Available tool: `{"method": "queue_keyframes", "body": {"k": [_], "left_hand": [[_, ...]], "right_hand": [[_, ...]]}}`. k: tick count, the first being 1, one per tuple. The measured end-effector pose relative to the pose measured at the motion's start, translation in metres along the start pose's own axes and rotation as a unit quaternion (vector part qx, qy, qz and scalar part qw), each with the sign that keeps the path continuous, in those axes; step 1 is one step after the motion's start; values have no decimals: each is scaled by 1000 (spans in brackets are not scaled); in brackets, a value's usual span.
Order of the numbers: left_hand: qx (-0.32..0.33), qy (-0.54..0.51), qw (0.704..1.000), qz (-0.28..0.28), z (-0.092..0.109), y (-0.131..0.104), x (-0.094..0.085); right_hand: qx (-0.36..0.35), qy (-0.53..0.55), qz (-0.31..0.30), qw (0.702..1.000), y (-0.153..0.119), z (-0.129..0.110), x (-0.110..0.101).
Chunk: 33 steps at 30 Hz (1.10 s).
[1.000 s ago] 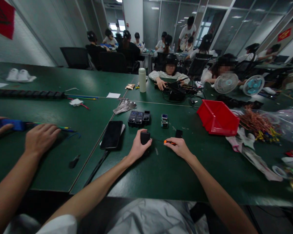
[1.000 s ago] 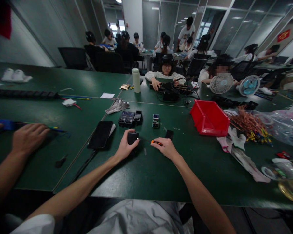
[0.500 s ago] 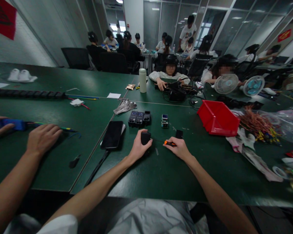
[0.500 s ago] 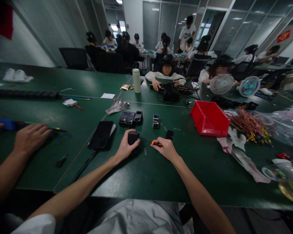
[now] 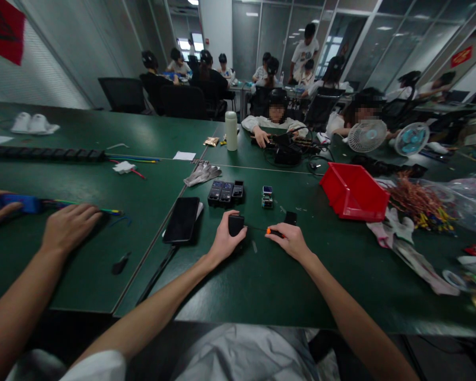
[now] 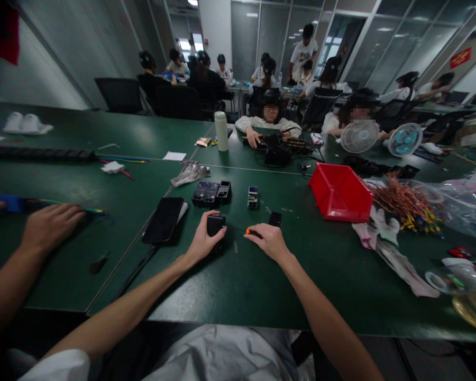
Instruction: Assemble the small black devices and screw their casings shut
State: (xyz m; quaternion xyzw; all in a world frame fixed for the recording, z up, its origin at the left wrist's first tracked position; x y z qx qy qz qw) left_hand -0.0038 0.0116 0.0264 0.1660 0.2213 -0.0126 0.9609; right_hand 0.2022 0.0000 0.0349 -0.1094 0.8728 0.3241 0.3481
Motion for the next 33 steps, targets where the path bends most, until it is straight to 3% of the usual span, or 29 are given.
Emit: {"method": "queue_keyframes", "body": {"k": [7, 13, 22, 33], "left_hand": [[5, -2, 1000, 1, 2, 0, 0], [5, 3, 1000, -3, 2, 0, 0], [2, -1, 1000, -4, 0, 0, 1], [-6, 0, 1000, -7, 1, -1, 1]], "right_hand": [[33, 7, -35, 999, 2, -4, 2], [55, 46, -3, 997, 0, 0, 2], [3, -3, -3, 1000, -2, 2, 3], [11, -11, -10, 1000, -2, 2, 2]]}}
Point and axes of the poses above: each hand's wrist, its own y-axis towards the middle knuckle, its own x-axis out of the palm, z = x × y, the point moved 5 cm from there along y, towards the middle knuckle, and after that the axes turned 5 degrees about y, right-handed, at the moved point
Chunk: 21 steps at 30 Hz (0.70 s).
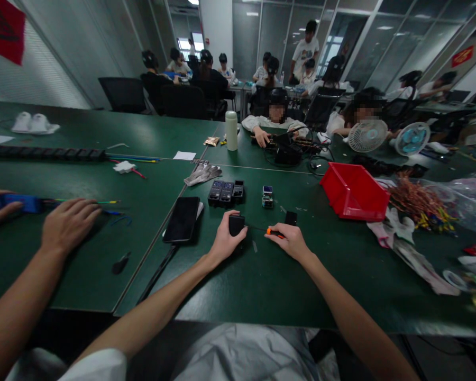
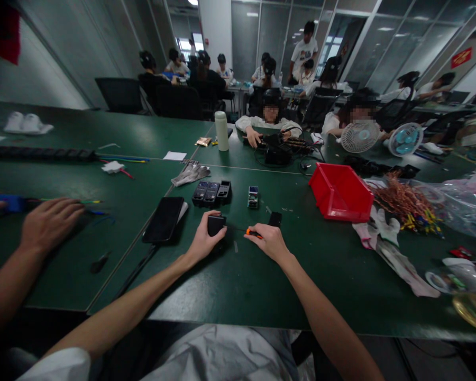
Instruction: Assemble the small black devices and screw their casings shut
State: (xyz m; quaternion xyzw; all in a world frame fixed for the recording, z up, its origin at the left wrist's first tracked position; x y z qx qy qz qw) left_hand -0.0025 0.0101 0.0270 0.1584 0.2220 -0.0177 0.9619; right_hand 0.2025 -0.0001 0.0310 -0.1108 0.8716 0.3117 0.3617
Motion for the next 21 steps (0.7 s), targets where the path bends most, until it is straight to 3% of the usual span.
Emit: {"method": "queue_keyframes", "body": {"k": [21], "left_hand": [[5, 1, 1000, 9, -1, 1, 0]], "right_hand": [[6, -3, -27, 1000, 4, -6, 2]]}}
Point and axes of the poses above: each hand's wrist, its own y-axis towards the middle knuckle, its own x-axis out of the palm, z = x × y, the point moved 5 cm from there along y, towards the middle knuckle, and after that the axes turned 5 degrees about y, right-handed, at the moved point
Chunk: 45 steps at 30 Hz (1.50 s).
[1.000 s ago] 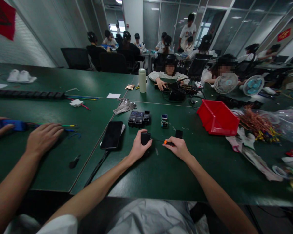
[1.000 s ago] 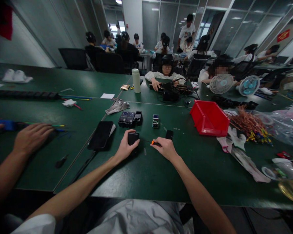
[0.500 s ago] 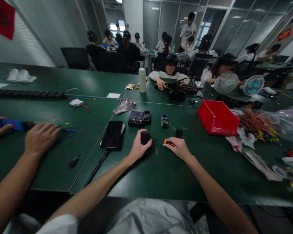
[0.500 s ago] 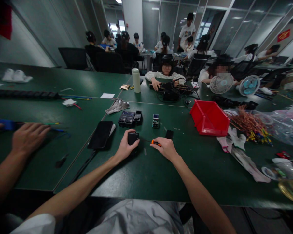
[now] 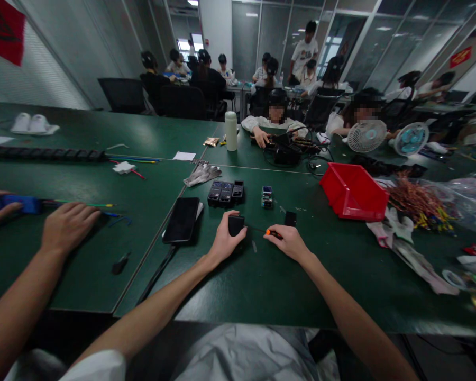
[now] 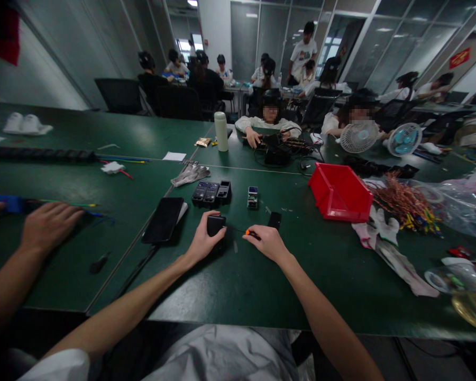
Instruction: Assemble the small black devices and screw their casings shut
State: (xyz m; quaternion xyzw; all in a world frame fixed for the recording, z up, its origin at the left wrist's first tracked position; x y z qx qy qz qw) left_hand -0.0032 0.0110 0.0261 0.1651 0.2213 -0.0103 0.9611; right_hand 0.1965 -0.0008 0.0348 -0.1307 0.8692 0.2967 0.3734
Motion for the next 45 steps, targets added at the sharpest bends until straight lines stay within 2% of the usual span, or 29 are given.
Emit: {"method": "queue_keyframes", "body": {"k": [6, 25, 36, 45], "left_hand": [[-4, -5, 1000, -5, 1, 0, -1], [-23, 21, 1000, 3, 2, 0, -1], [-16, 23, 1000, 7, 2, 0, -2], [-18, 17, 1000, -3, 1, -1, 0]], "right_hand": [[-1, 30, 18, 999, -1, 0, -2], [-41, -32, 25, 998, -3, 1, 0], [-14, -26, -8, 1000, -1, -4, 2], [-20, 2, 22, 1000, -2, -1, 0]]}}
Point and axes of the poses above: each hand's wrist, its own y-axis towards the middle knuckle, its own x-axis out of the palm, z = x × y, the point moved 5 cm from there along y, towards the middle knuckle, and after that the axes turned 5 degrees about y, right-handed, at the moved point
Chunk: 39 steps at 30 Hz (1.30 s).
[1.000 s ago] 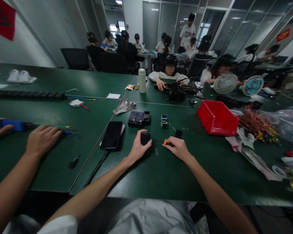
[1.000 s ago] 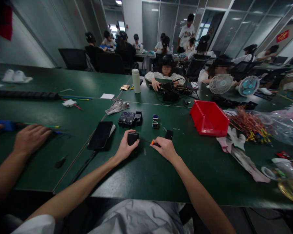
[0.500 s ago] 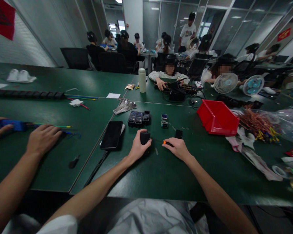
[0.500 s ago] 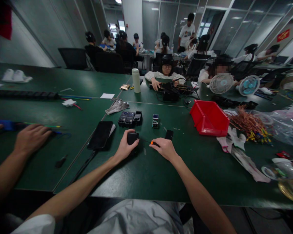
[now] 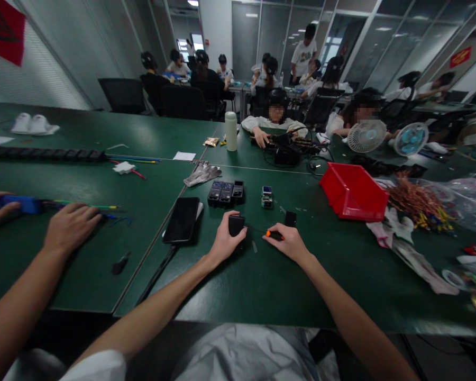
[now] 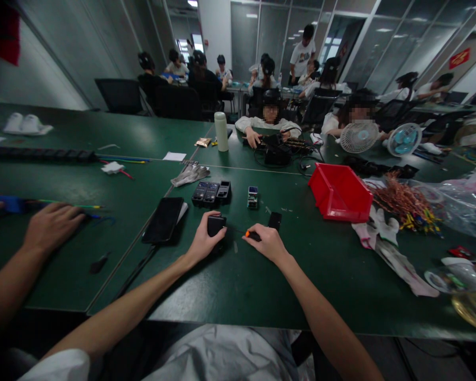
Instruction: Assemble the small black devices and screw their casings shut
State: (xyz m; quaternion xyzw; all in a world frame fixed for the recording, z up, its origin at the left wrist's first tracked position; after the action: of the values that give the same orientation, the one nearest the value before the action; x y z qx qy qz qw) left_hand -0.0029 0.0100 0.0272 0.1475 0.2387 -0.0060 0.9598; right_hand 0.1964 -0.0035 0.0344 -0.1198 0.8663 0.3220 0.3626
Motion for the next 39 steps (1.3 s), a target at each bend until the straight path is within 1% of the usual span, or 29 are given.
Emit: {"method": "queue_keyframes", "body": {"k": [7, 14, 20, 25, 34, 39], "left_hand": [[1, -4, 1000, 1, 1, 1, 0], [-19, 3, 1000, -2, 1, 1, 0], [-18, 4, 1000, -4, 2, 0, -1], [-15, 9, 1000, 5, 3, 0, -2], [-33, 21, 999, -3, 6, 0, -1], [-14, 4, 1000, -7, 4, 0, 1]], "right_hand": [[-15, -27, -7, 999, -1, 0, 1], [-1, -33, -16, 999, -1, 2, 2], [2, -31, -19, 999, 0, 2, 3], [9, -36, -19, 999, 0, 2, 4], [25, -30, -18, 999, 0, -1, 4], [18, -28, -13, 999, 0, 0, 4]]}}
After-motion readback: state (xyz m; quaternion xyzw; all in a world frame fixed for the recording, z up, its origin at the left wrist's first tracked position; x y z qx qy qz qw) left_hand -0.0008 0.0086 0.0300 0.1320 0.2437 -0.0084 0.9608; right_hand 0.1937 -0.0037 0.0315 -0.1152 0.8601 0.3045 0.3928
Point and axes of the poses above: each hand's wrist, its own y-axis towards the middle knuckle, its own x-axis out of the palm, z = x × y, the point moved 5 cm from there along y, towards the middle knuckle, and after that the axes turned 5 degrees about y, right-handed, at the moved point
